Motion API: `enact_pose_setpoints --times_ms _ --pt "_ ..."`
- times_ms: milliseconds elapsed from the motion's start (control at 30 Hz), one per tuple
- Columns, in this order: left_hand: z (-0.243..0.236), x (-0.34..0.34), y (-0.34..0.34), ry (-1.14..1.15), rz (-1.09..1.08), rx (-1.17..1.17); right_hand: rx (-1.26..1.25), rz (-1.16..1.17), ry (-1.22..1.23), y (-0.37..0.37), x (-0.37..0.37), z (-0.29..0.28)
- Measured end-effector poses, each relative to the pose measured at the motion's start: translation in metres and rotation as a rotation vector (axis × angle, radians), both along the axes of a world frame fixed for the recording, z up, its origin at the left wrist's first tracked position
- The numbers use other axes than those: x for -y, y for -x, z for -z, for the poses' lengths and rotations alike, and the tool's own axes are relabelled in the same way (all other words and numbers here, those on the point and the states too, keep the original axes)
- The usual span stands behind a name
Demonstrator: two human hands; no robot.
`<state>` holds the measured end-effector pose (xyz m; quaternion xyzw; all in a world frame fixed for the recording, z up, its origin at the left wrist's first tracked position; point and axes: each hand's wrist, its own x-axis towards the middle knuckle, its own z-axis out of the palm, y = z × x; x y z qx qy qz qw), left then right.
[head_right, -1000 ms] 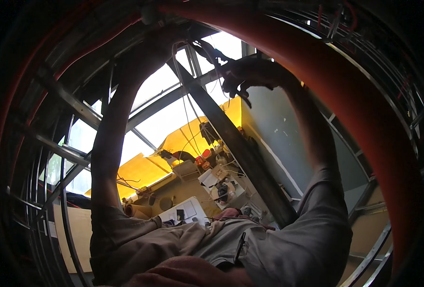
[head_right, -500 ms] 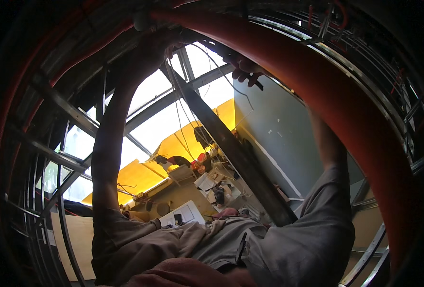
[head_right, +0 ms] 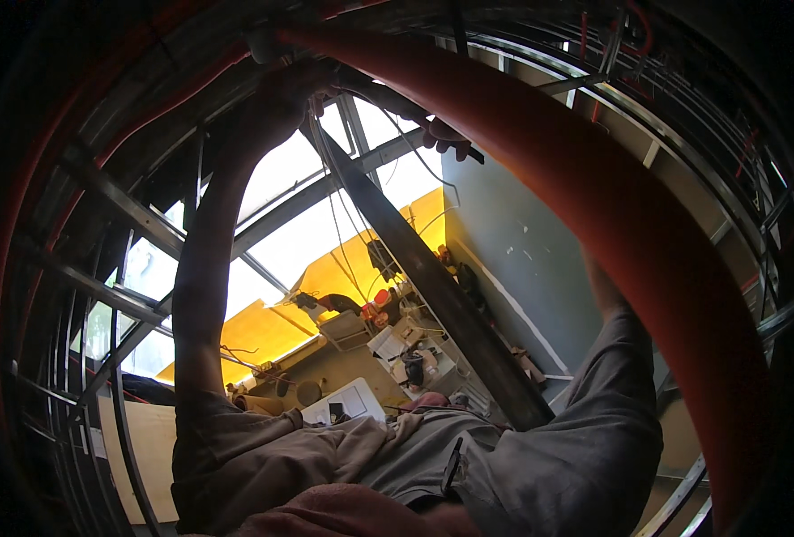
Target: Installing and organizing electrical wiring within a metal ceiling frame using pliers.
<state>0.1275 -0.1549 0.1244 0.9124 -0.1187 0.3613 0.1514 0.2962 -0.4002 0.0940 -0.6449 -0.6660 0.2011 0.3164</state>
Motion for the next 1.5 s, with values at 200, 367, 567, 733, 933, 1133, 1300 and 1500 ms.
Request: enact_pose_setpoints --times_ms 200,367,567,733,933,1133,1300,1500 --pt "-0.002 -0.007 0.004 -0.003 -0.041 -0.047 0.124 0.113 -0.210 0.004 -0.004 -0.002" --pt "-0.006 -0.003 0.004 0.029 -0.066 -0.080 0.153 0.116 -0.120 -0.013 -0.013 -0.013" --pt "-0.002 -0.015 0.004 0.051 0.065 -0.033 -0.144 0.008 0.233 -0.023 -0.026 -0.010" --pt "0.005 -0.004 0.002 -0.009 0.017 0.103 -0.667 -0.371 0.225 -0.027 -0.048 0.053" --pt "0.008 -0.003 -0.006 0.081 0.034 0.073 -1.119 -0.843 0.183 0.005 -0.050 0.082" --pt "0.010 0.006 -0.023 -0.362 -0.083 0.291 -0.643 0.440 -0.215 -0.099 0.006 0.101" --pt "0.010 0.008 -0.034 -0.603 -0.307 0.494 0.109 0.950 -0.770 -0.089 0.055 0.094" --pt "0.014 0.005 -0.046 -0.522 -0.373 0.358 -0.386 0.094 -0.520 -0.105 0.071 0.128"
